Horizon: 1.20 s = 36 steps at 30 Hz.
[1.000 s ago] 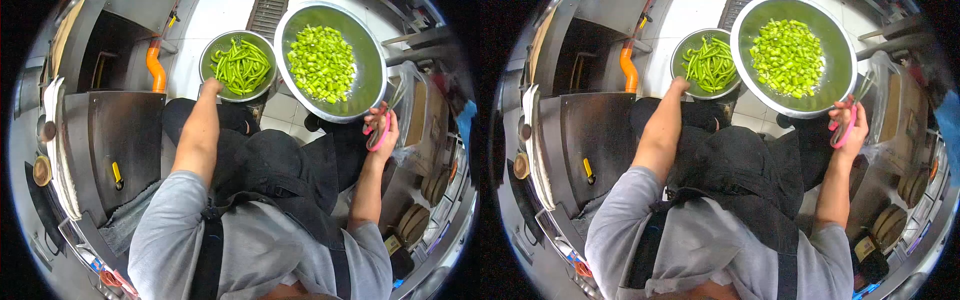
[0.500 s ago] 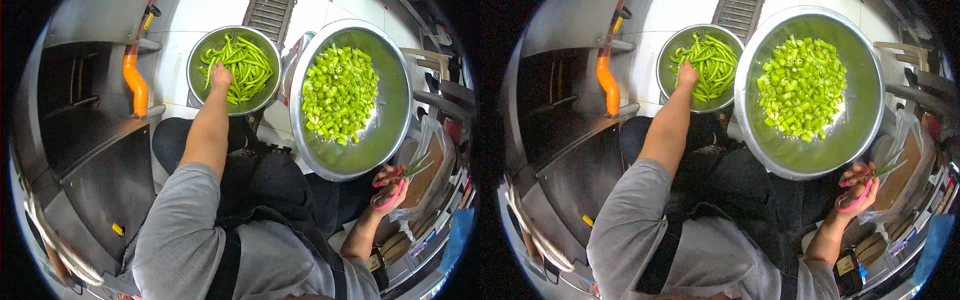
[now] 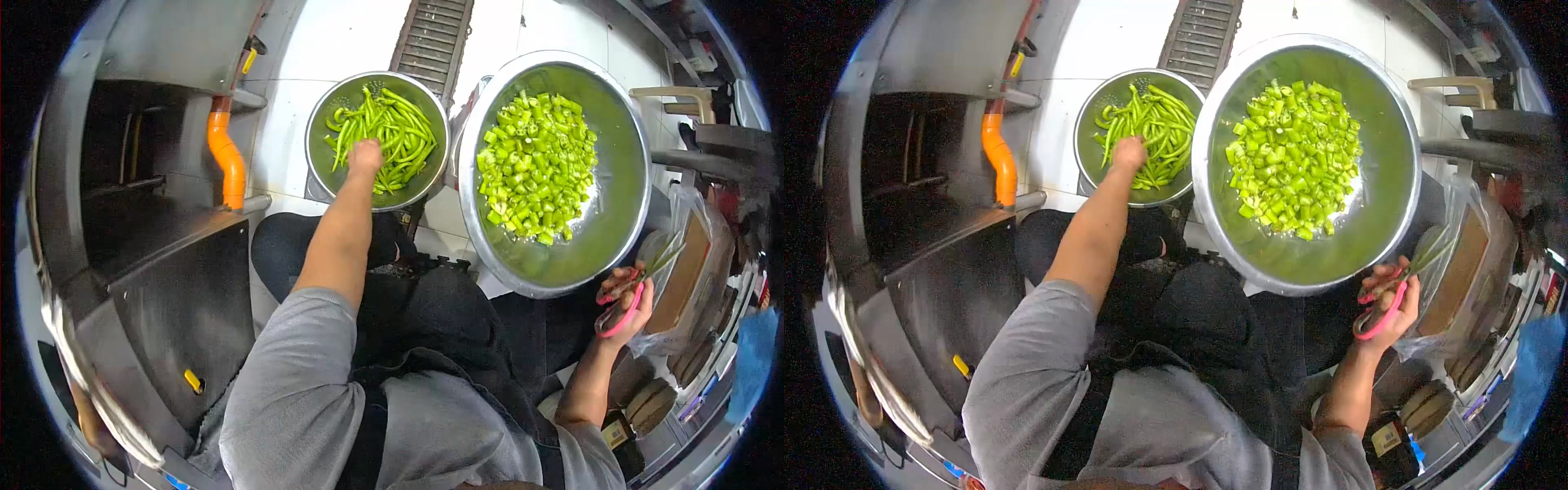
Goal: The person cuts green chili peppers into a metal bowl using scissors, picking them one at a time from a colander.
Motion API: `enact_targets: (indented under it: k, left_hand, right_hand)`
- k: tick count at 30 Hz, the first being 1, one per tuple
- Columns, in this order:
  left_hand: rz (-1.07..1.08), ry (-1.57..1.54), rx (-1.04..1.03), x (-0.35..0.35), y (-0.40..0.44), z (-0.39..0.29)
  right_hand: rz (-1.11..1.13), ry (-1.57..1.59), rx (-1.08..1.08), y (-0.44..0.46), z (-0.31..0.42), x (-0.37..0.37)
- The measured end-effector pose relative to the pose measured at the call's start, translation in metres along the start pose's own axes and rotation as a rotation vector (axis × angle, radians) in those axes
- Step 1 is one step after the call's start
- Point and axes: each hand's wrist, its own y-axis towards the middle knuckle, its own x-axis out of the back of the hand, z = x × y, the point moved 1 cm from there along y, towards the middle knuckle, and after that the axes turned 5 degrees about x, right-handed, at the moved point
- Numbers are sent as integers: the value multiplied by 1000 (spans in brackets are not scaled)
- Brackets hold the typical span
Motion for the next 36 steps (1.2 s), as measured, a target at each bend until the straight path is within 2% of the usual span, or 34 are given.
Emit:
enact_targets:
  k: [4,9,11,12,13,15,19,20,21,23,24,25,29,36]
  left_hand:
    - [-51,-65,10,-2,-35,2]
    - [-161,-295,110,48,-101,-3]
    - [-49,-816,245,67,-120,0]
    - [66,-1225,253,74,-131,0]
    - [53,-1213,234,82,-143,3]
    - [126,-1759,56,111,-178,3]
    - [180,-1827,-112,159,-257,-15]
    - [237,-1789,-209,163,-270,-19]
    - [298,-1748,-302,165,-283,-25]
    - [338,-1648,-347,167,-311,-41]
    - [329,-1627,-388,167,-324,-51]
    - [320,-1606,-428,165,-334,-59]
    - [328,-1424,-546,160,-364,-86]
    - [411,-1397,-634,143,-377,-98]
  right_hand:
    - [102,62,99,-4,-6,6]
    - [116,131,53,-16,0,6]
    - [136,128,66,-19,0,8]
    - [136,155,65,-23,2,7]
    - [142,164,51,-24,3,7]
    - [151,161,44,-30,11,7]
    - [294,414,-32,-62,22,-3]
    - [353,451,-84,-75,21,-11]
    - [428,379,-114,-89,28,-18]
    - [554,337,-175,-112,36,-37]
    - [589,376,-257,-119,36,-46]
    - [620,409,-237,-125,30,-54]
    - [630,427,-194,-126,41,-68]
    - [593,472,-162,-114,47,-68]
